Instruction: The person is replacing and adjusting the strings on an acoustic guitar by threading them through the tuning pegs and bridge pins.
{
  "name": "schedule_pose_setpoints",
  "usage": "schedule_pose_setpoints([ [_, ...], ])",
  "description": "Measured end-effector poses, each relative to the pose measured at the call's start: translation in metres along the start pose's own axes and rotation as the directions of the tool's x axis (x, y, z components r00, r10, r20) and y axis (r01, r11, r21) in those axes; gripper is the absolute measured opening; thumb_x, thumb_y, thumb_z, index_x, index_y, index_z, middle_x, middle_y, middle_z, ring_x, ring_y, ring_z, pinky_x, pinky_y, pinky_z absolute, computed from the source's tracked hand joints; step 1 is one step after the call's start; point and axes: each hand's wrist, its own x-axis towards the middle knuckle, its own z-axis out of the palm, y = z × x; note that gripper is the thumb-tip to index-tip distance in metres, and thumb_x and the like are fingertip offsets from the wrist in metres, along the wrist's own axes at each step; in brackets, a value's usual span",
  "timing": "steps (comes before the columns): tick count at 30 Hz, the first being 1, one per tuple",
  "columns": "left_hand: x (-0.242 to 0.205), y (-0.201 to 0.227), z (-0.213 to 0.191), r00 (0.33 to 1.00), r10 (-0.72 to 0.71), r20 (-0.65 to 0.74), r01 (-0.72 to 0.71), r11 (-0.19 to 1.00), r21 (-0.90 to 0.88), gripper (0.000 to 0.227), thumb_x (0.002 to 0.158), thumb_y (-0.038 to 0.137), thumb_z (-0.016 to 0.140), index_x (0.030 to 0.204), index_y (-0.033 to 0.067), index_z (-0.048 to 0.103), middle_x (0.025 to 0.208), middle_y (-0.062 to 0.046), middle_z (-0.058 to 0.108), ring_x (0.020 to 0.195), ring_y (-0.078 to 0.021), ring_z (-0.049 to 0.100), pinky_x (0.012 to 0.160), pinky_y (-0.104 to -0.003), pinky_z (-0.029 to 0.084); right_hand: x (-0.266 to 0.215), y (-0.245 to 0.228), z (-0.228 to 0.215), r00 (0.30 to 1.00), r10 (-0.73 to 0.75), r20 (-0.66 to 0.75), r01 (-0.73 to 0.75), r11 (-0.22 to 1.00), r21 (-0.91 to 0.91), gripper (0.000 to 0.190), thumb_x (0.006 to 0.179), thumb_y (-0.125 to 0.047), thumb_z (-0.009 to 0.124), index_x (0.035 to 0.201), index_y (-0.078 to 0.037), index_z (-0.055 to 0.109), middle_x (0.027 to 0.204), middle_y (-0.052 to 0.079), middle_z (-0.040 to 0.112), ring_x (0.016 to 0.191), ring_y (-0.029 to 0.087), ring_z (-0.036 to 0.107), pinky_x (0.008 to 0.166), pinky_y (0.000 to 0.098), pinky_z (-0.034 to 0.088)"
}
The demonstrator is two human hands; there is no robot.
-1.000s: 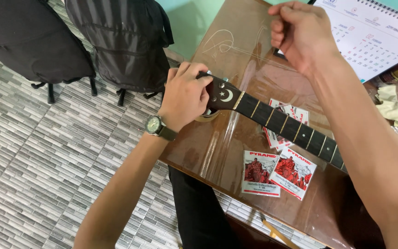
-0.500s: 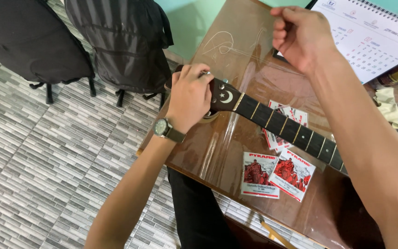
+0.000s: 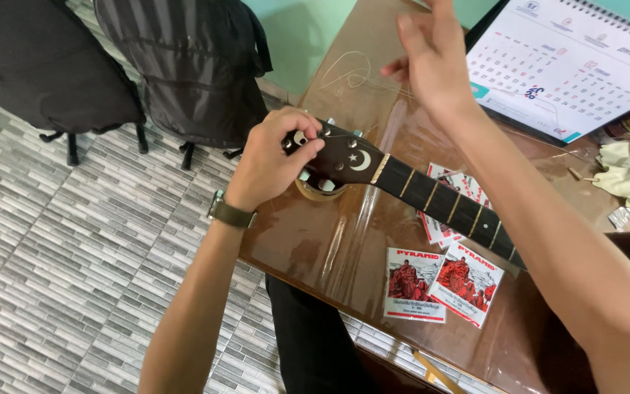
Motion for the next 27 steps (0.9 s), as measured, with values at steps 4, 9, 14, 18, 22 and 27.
schedule_pose_setpoints([
  [4, -0.012, -0.001, 0.008, 0.982, -0.040, -0.182, 0.010, 0.986, -0.164, 0.009, 0.096, 0.012, 0.073, 0.091, 0.0120, 0.065, 0.092, 0.001, 0.069, 0.088, -0.0120, 0.064, 0.086, -0.028, 0.050, -0.014, 0.011, 0.006, 0.979, -0.127, 0.158, 0.168, 0.946, -0.278, 0.021, 0.100, 0.007, 0.049, 0.103, -0.004, 0.066, 0.086, 0.006, 0.070, 0.070, 0.013, 0.062, 0.067, 0.0300, 0.054],
  [9, -0.030, 0.002, 0.021, 0.834, -0.307, -0.458, -0.009, 0.823, -0.568, 0.004, 0.104, 0.007, 0.060, 0.101, 0.0058, 0.058, 0.082, -0.009, 0.070, 0.066, -0.0119, 0.064, 0.061, -0.023, 0.050, -0.030, 0.003, 0.035, 0.876, -0.016, 0.482, 0.196, 0.925, -0.325, 0.023, 0.088, -0.011, 0.076, 0.107, 0.000, 0.076, 0.086, 0.017, 0.073, 0.077, 0.030, 0.070, 0.074, 0.0406, 0.056],
  [14, -0.039, -0.002, 0.015, 0.802, -0.385, -0.457, 0.021, 0.783, -0.622, 0.005, 0.105, 0.008, 0.060, 0.102, 0.0048, 0.059, 0.072, -0.003, 0.057, 0.056, -0.0096, 0.057, 0.053, -0.022, 0.048, -0.024, 0.023, 0.042, 0.899, -0.047, 0.436, 0.264, 0.852, -0.452, 0.011, 0.089, -0.011, 0.072, 0.097, -0.012, 0.080, 0.086, 0.012, 0.074, 0.081, 0.037, 0.072, 0.075, 0.0442, 0.056],
  [18, -0.038, 0.013, 0.008, 0.874, -0.333, -0.352, 0.096, 0.831, -0.547, 0.007, 0.104, 0.014, 0.063, 0.102, 0.0073, 0.064, 0.074, 0.000, 0.064, 0.060, -0.0091, 0.061, 0.056, -0.020, 0.053, -0.024, -0.006, 0.034, 0.923, 0.164, 0.348, 0.056, 0.838, -0.543, 0.017, 0.099, -0.006, 0.060, 0.106, -0.007, 0.075, 0.112, 0.012, 0.075, 0.099, 0.025, 0.072, 0.095, 0.0368, 0.058],
  [22, -0.027, 0.032, 0.008, 0.852, -0.404, -0.333, 0.240, 0.867, -0.437, 0.010, 0.098, 0.019, 0.068, 0.099, 0.0095, 0.065, 0.082, -0.001, 0.066, 0.065, -0.0094, 0.066, 0.056, -0.019, 0.053, -0.016, 0.010, 0.019, 0.970, 0.168, 0.177, -0.055, 0.857, -0.513, 0.015, 0.100, -0.001, 0.057, 0.104, -0.005, 0.070, 0.107, 0.012, 0.074, 0.094, 0.025, 0.071, 0.089, 0.0355, 0.060],
  [27, -0.005, 0.066, 0.007, 0.800, -0.019, -0.600, 0.059, 0.997, 0.046, 0.015, 0.095, 0.007, 0.067, 0.110, 0.0092, 0.065, 0.104, -0.005, 0.068, 0.092, -0.0179, 0.067, 0.081, -0.031, 0.055, 0.003, 0.032, -0.017, 0.982, -0.175, -0.071, 0.158, 0.967, -0.197, 0.007, 0.098, -0.007, 0.064, 0.092, -0.011, 0.064, 0.088, -0.001, 0.066, 0.083, 0.011, 0.058, 0.077, 0.0272, 0.049],
])
